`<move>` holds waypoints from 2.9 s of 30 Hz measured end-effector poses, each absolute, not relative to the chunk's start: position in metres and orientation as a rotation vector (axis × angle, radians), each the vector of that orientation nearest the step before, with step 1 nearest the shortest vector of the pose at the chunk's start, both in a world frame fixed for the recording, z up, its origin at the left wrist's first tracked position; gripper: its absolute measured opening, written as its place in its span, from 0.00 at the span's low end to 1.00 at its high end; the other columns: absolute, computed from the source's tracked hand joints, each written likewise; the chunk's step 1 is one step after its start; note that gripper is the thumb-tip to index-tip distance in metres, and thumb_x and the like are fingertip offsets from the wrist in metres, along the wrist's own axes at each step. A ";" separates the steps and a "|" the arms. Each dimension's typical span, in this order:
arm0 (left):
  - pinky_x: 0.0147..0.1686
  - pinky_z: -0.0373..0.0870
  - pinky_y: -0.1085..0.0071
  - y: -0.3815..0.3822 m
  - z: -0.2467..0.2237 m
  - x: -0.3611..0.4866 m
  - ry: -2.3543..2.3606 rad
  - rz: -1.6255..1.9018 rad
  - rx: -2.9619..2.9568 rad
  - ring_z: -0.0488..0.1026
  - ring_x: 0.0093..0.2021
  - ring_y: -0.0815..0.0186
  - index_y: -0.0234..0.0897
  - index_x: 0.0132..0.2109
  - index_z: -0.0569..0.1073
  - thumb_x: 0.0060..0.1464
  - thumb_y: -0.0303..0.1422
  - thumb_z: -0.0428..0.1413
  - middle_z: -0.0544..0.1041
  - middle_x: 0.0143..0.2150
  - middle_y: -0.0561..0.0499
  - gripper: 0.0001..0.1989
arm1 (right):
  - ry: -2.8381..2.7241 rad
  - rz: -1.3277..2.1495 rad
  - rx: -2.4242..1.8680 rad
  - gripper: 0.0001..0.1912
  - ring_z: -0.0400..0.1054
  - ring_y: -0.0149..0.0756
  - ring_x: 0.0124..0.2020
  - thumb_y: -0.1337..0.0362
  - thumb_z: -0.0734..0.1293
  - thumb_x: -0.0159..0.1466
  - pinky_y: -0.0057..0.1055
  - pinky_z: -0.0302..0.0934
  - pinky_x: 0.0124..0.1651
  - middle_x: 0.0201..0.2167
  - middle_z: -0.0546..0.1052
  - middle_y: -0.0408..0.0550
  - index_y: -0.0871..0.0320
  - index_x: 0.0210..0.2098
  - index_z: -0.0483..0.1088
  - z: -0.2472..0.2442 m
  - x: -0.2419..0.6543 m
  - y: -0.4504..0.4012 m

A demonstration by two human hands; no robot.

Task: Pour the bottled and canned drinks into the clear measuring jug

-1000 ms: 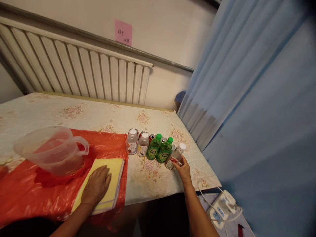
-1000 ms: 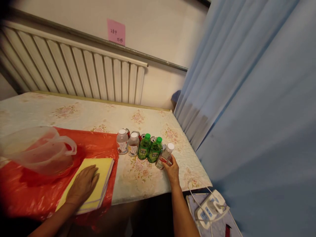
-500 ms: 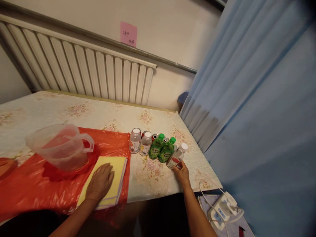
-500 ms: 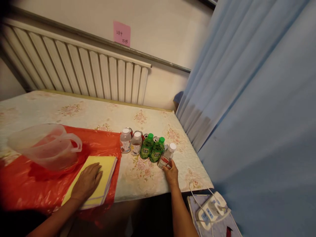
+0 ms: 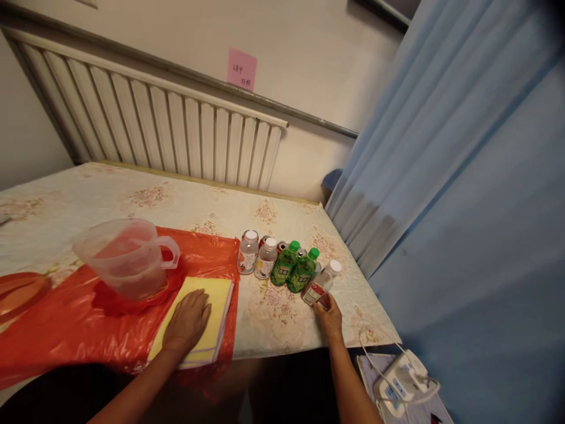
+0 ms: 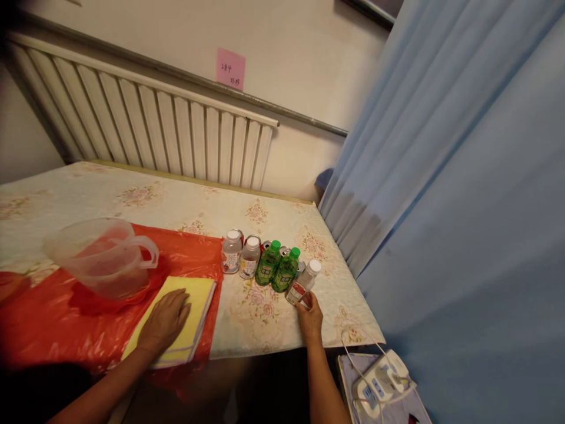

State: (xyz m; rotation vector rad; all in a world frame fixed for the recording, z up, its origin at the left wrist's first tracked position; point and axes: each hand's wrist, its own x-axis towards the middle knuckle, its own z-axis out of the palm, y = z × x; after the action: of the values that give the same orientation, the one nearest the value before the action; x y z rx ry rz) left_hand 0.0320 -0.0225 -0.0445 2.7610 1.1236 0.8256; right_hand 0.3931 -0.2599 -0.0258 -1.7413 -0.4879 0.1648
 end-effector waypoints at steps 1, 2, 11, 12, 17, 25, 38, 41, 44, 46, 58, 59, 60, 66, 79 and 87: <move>0.57 0.66 0.54 -0.023 -0.044 0.032 1.123 0.827 2.755 0.69 0.56 0.51 0.33 0.50 0.72 0.62 0.37 0.47 0.74 0.54 0.37 0.16 | -0.470 0.154 -1.749 0.31 0.76 0.47 0.46 0.55 0.71 0.46 0.43 0.69 0.50 0.44 0.81 0.54 0.60 0.48 0.72 -0.026 0.391 -0.262; 0.57 0.66 0.54 -0.023 -0.043 0.032 1.121 0.834 2.747 0.69 0.56 0.51 0.33 0.50 0.73 0.62 0.37 0.47 0.74 0.54 0.37 0.16 | -0.452 0.140 -1.762 0.31 0.77 0.47 0.45 0.55 0.70 0.46 0.42 0.69 0.49 0.44 0.81 0.54 0.60 0.48 0.72 -0.025 0.389 -0.265; 0.57 0.66 0.54 -0.025 -0.043 0.032 1.089 0.888 2.667 0.69 0.56 0.52 0.35 0.49 0.72 0.61 0.36 0.48 0.75 0.53 0.39 0.15 | -0.389 0.033 -1.894 0.17 0.72 0.42 0.28 0.55 0.64 0.50 0.37 0.68 0.37 0.24 0.77 0.45 0.56 0.35 0.74 -0.025 0.331 -0.274; 0.57 0.66 0.54 -0.026 -0.042 0.032 1.084 0.895 2.654 0.69 0.56 0.52 0.35 0.50 0.72 0.62 0.36 0.47 0.75 0.52 0.38 0.15 | -0.422 0.055 -1.889 0.16 0.71 0.41 0.26 0.55 0.64 0.50 0.35 0.67 0.35 0.23 0.76 0.43 0.55 0.35 0.74 -0.024 0.319 -0.269; 0.52 0.69 0.56 -0.029 -0.037 0.030 1.097 0.998 2.516 0.72 0.50 0.54 0.33 0.57 0.66 0.62 0.36 0.47 0.75 0.46 0.40 0.19 | -0.679 0.210 -1.824 0.14 0.63 0.36 0.22 0.59 0.64 0.52 0.31 0.62 0.29 0.19 0.66 0.38 0.57 0.35 0.74 -0.003 0.261 -0.225; 0.29 0.66 0.70 -0.034 -0.023 0.027 1.303 0.817 2.218 0.74 0.29 0.63 0.32 0.69 0.48 0.62 0.34 0.46 0.74 0.34 0.51 0.31 | -1.181 0.353 -1.688 0.39 0.60 0.34 0.24 0.69 0.60 0.56 0.27 0.58 0.30 0.22 0.64 0.36 0.59 0.68 0.54 0.023 0.187 -0.155; 0.31 0.62 0.68 -0.038 -0.007 0.032 1.525 0.352 2.350 0.80 0.36 0.56 0.29 0.71 0.36 0.62 0.31 0.44 0.81 0.36 0.42 0.36 | -1.372 0.468 -1.874 0.45 0.75 0.41 0.37 0.68 0.61 0.62 0.29 0.64 0.36 0.41 0.81 0.54 0.60 0.72 0.33 -0.003 0.176 -0.117; 0.32 0.62 0.68 -0.039 -0.006 0.032 1.525 0.326 2.350 0.80 0.37 0.56 0.29 0.71 0.35 0.62 0.31 0.45 0.81 0.37 0.42 0.37 | -1.360 0.442 -1.901 0.44 0.75 0.41 0.36 0.70 0.61 0.62 0.29 0.64 0.36 0.40 0.81 0.53 0.59 0.72 0.35 -0.006 0.177 -0.116; 0.33 0.63 0.68 -0.039 -0.006 0.032 1.518 0.313 2.354 0.79 0.38 0.56 0.29 0.71 0.34 0.62 0.31 0.45 0.81 0.37 0.41 0.37 | -1.354 0.440 -1.905 0.46 0.74 0.39 0.31 0.71 0.61 0.60 0.28 0.63 0.33 0.36 0.80 0.51 0.60 0.72 0.34 -0.007 0.178 -0.116; 0.33 0.64 0.68 -0.039 -0.006 0.031 1.515 0.312 2.365 0.79 0.37 0.56 0.29 0.71 0.35 0.62 0.31 0.44 0.81 0.37 0.41 0.37 | -1.347 0.441 -1.916 0.46 0.73 0.39 0.29 0.71 0.61 0.59 0.28 0.63 0.32 0.34 0.80 0.50 0.60 0.72 0.35 -0.007 0.179 -0.116; 0.35 0.65 0.67 -0.041 -0.005 0.031 1.509 0.288 2.382 0.79 0.38 0.56 0.31 0.71 0.36 0.62 0.31 0.44 0.81 0.37 0.41 0.36 | -1.342 0.411 -1.948 0.47 0.69 0.38 0.25 0.71 0.61 0.57 0.29 0.61 0.30 0.28 0.77 0.46 0.61 0.72 0.37 -0.011 0.181 -0.115; 0.34 0.65 0.67 -0.041 -0.004 0.031 1.512 0.286 2.384 0.79 0.38 0.56 0.31 0.71 0.36 0.62 0.31 0.44 0.81 0.37 0.42 0.36 | -1.340 0.409 -1.951 0.47 0.69 0.38 0.24 0.71 0.61 0.57 0.29 0.61 0.29 0.28 0.77 0.46 0.61 0.72 0.37 -0.011 0.181 -0.115; 0.34 0.65 0.68 -0.041 -0.004 0.031 1.514 0.286 2.386 0.80 0.38 0.56 0.31 0.71 0.36 0.62 0.31 0.44 0.81 0.37 0.42 0.36 | -1.337 0.406 -1.953 0.47 0.68 0.38 0.24 0.71 0.61 0.57 0.29 0.61 0.29 0.27 0.77 0.46 0.61 0.72 0.37 -0.011 0.182 -0.115; 0.33 0.64 0.68 -0.041 -0.004 0.031 1.511 0.297 2.409 0.80 0.38 0.56 0.31 0.71 0.38 0.63 0.31 0.44 0.81 0.37 0.41 0.35 | -1.336 0.412 -1.944 0.47 0.68 0.38 0.24 0.72 0.61 0.56 0.28 0.59 0.29 0.25 0.75 0.43 0.60 0.72 0.37 -0.012 0.182 -0.115; 0.35 0.63 0.68 -0.041 -0.005 0.031 1.517 0.268 2.402 0.79 0.39 0.56 0.32 0.72 0.38 0.63 0.32 0.45 0.81 0.38 0.41 0.35 | -1.328 0.423 -1.951 0.46 0.69 0.38 0.24 0.71 0.61 0.57 0.28 0.60 0.29 0.27 0.77 0.45 0.60 0.71 0.39 -0.009 0.183 -0.114; 0.35 0.64 0.68 -0.043 -0.002 0.031 1.520 0.271 2.396 0.80 0.39 0.57 0.32 0.72 0.39 0.64 0.32 0.43 0.81 0.38 0.42 0.34 | -1.317 0.439 -1.950 0.45 0.70 0.39 0.25 0.71 0.61 0.58 0.29 0.61 0.29 0.28 0.77 0.45 0.60 0.71 0.39 -0.006 0.182 -0.115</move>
State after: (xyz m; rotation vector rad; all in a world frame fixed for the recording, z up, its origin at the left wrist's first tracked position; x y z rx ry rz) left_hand 0.0309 -0.0429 -0.0016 2.3956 1.5200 0.2705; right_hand 0.1824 -0.1152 -0.0057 -1.9503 -1.3174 0.4390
